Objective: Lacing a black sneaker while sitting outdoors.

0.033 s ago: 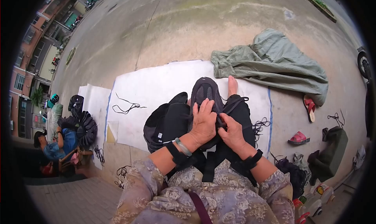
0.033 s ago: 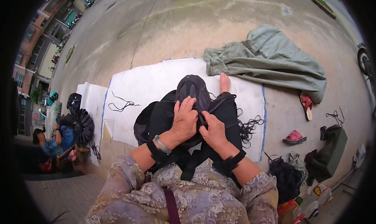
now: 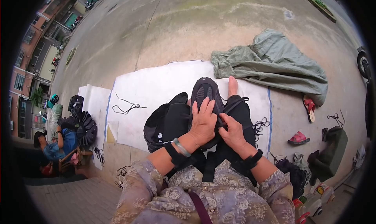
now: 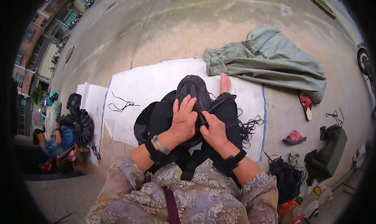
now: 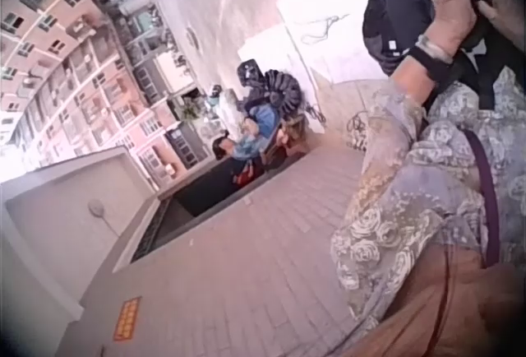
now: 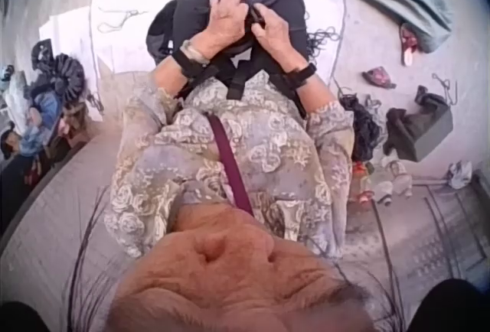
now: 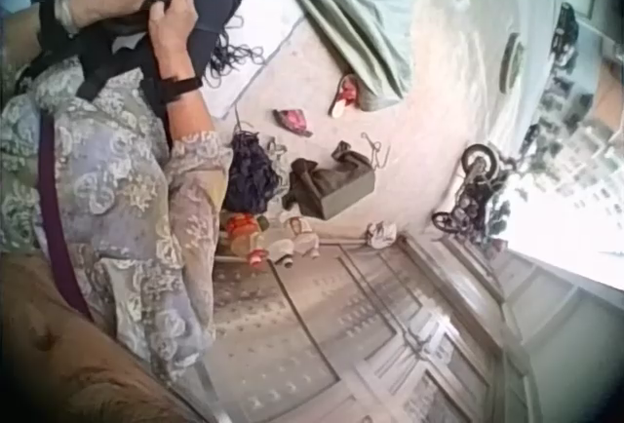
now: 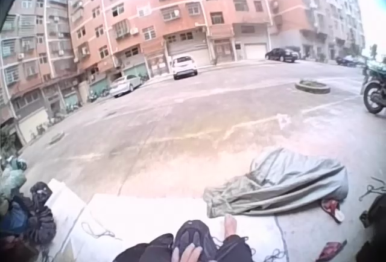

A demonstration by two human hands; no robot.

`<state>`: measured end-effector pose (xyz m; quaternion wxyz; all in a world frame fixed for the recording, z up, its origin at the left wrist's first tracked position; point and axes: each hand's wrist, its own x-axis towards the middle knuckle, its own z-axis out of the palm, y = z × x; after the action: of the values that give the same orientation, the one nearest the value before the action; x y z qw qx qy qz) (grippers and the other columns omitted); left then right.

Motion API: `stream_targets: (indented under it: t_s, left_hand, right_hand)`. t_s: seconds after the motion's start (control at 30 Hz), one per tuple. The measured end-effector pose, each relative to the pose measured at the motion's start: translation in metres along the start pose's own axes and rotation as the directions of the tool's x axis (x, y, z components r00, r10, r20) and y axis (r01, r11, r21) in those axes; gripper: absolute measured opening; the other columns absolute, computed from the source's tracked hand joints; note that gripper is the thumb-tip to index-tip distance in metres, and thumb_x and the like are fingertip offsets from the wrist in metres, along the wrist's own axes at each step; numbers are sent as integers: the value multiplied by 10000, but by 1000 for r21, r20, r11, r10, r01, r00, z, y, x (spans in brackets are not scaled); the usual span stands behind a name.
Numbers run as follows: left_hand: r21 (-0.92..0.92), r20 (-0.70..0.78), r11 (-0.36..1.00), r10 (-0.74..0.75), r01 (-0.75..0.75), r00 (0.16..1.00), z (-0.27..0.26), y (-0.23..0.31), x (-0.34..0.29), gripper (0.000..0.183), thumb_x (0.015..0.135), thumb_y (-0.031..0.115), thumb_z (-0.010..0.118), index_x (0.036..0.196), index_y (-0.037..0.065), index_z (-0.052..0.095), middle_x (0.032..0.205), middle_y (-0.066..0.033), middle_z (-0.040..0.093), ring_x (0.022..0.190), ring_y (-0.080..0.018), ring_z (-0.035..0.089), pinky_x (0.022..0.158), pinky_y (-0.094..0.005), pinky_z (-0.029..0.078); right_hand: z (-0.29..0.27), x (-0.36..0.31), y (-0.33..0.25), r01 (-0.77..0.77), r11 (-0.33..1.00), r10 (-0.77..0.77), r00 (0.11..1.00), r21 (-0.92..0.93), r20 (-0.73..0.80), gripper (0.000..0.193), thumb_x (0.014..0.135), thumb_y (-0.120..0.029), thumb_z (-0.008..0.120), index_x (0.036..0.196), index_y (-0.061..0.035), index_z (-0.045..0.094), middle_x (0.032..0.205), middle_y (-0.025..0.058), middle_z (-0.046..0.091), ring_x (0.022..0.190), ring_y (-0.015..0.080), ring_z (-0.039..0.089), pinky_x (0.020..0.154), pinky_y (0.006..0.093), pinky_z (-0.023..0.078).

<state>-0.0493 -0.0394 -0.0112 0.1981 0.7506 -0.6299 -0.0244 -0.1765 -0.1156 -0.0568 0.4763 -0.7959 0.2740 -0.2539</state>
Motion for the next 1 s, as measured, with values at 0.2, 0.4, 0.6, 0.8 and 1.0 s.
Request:
stream_targets:
  t_s: [0.2, 0.4, 0.6, 0.8, 1.0]
  left_hand:
    - [196, 258, 976, 39, -92, 965, -78, -36, -52, 137, 617, 2, 558, 753, -7, 554, 1262, -199, 430, 1235, -409, 327, 1002, -616, 178]
    - [560, 275, 720, -628, 410, 728, -136, -156, -181, 102, 658, -11, 536, 742, 7, 590, 1217, -166, 476, 1163, -370, 387, 941, -566, 268]
    - [286, 363, 865, -497, 413, 789, -99, -140, -166, 140, 692, 108, 640, 807, 38, 602, 1152, -100, 520, 1094, -289, 454, 901, -469, 326]
    - [-89, -10, 990, -115, 113, 993, -57, -93, -72, 414, 686, 125, 655, 1068, 43, 517, 1089, -114, 533, 1032, -294, 495, 896, -407, 357]
    - [-168, -88, 985, -41, 26, 995, -27, -76, -33, 222, 701, 22, 599, 920, 31, 564, 928, -114, 585, 880, -290, 570, 782, -358, 427]
  right_hand:
    - [-4, -4, 4, 47, 999, -47, 999, -27, -8, 413, 687, -57, 559, 1098, -27, 550, 904, 156, 582, 819, 333, 585, 729, 371, 478]
    - [-5, -3, 3, 110, 993, -111, 993, -45, -23, 396, 698, -49, 559, 1092, -20, 547, 900, 152, 569, 814, 328, 575, 715, 378, 470]
    - [0, -6, -3, 188, 972, -198, 978, -139, -59, 386, 700, -71, 613, 1072, -11, 533, 868, 134, 578, 786, 301, 588, 689, 348, 476]
    - [-6, -10, 0, -251, 930, 259, 966, 268, 5, 331, 762, -147, 667, 1015, 3, 515, 821, 113, 604, 709, 158, 596, 650, 274, 488]
    - [-20, -6, -8, -139, 990, 139, 983, -10, 119, 129, 772, -85, 642, 855, -11, 577, 724, 108, 583, 625, 210, 580, 576, 294, 464]
